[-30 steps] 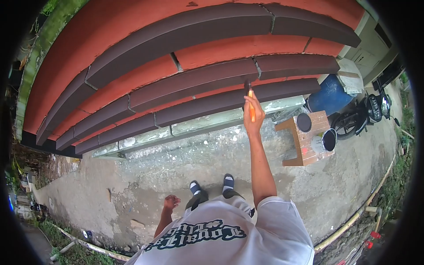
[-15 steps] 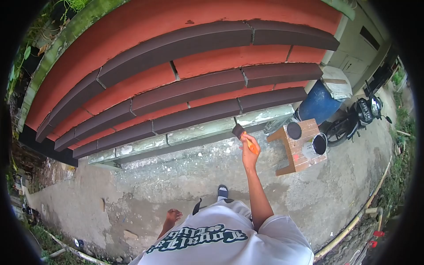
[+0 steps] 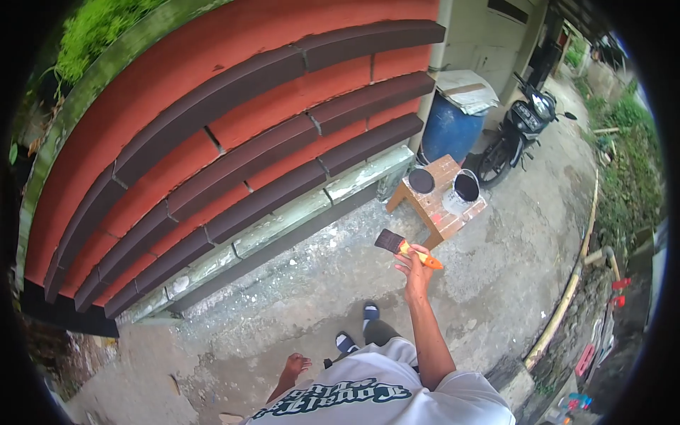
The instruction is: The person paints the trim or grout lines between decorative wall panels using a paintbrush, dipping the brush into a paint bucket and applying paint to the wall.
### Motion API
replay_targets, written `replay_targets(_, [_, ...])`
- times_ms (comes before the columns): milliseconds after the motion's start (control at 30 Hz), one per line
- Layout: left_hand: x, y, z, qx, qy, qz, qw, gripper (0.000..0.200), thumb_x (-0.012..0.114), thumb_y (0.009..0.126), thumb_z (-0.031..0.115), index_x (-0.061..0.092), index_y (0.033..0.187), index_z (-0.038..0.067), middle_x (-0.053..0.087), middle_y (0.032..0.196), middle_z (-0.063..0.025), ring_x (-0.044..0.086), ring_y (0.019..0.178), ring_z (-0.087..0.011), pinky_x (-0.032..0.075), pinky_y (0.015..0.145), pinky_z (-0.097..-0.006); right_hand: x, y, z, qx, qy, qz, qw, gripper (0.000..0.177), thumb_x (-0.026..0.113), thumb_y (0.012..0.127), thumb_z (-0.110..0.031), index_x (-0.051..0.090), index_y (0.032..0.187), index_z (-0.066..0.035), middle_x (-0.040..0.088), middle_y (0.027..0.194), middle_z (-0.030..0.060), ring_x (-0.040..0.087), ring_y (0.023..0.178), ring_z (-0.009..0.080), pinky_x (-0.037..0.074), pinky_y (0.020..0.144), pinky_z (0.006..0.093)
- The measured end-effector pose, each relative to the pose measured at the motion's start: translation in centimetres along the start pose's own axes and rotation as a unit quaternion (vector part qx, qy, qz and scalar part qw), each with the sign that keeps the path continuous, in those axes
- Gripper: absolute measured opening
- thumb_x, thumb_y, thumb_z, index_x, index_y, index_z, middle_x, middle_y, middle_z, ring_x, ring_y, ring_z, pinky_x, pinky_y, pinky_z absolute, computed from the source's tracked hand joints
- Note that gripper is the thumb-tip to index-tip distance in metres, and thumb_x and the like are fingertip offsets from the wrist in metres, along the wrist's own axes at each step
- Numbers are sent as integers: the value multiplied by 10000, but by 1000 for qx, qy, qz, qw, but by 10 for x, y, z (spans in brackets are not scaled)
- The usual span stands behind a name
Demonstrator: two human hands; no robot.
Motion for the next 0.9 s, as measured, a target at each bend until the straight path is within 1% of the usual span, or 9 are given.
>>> replay_targets(133, [20,10,17,12,37,-36,999,105,524,976,123,581,1061,103,772,1051,-123,765,928,-250,553,726,-396,-52,6,-12,22,60,86,994,347,619,1052,-336,572,1298,-96,708,1169,114,752,992,263,573,694,306])
replay_targets(167, [24,12,22,11,45,-37,998,109,519,976,124,580,1065,107,772,1049,-121,763,921,-248,552,724,-397,-64,11,-16,17,65,98,993,365,608,1057,-356,576,1292,-79,713,1155,116,749,956,251,556,682,300])
replay_targets(267, [46,20,58,15,67,-32,997,123,501,977,133,574,1076,121,771,1043,-116,756,897,-243,551,717,-401,-105,33,-30,9,62,115,991,357,594,1063,-360,587,1261,-63,727,1093,106,736,875,214,551,668,295])
replay_targets(333, [67,31,83,19,79,-20,997,136,482,982,148,568,1085,132,769,1039,-114,750,880,-239,550,714,-404,-130,55,-43,0,59,97,993,328,598,1067,-339,596,1231,-55,731,1039,98,725,818,190,557,636,295])
replay_targets(533, [167,57,174,69,73,-37,994,132,453,982,161,547,1075,153,761,1032,-113,738,859,-238,545,698,-397,-197,112,-97,-13,46,92,995,289,596,1072,-308,608,1196,-47,728,989,96,708,773,159,558,594,276])
replay_targets(733, [276,82,245,111,108,-46,987,64,519,988,192,542,1034,153,754,982,-97,736,843,-225,536,688,-383,-266,175,-129,-24,27,120,992,241,618,1059,-270,623,1155,-48,713,978,90,705,780,157,585,605,289])
replay_targets(767, [290,82,251,117,125,-47,984,115,551,1001,250,573,1026,140,751,961,-88,733,820,-219,531,688,-378,-275,185,-132,-26,26,121,992,228,618,1057,-261,626,1142,-49,708,974,90,705,781,159,588,610,291])
replay_targets(833, [312,79,257,82,141,-51,985,151,556,1005,271,598,1021,127,749,953,-82,732,820,-217,529,693,-380,-287,205,-141,-39,26,120,992,185,631,1040,-223,625,1100,-48,683,1002,100,713,800,184,603,624,307])
replay_targets(900, [324,79,264,58,154,-48,985,196,561,1008,298,621,1021,112,745,947,-78,728,821,-216,528,700,-385,-297,228,-144,-39,8,126,991,179,583,1056,-242,615,1109,-74,686,1041,104,719,810,194,606,652,324])
Point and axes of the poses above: each hand's wrist, its own y-axis towards the middle knuckle, its own x-axis out of the palm, z = x × y, the point moved 9 cm from there along y, towards the middle knuckle
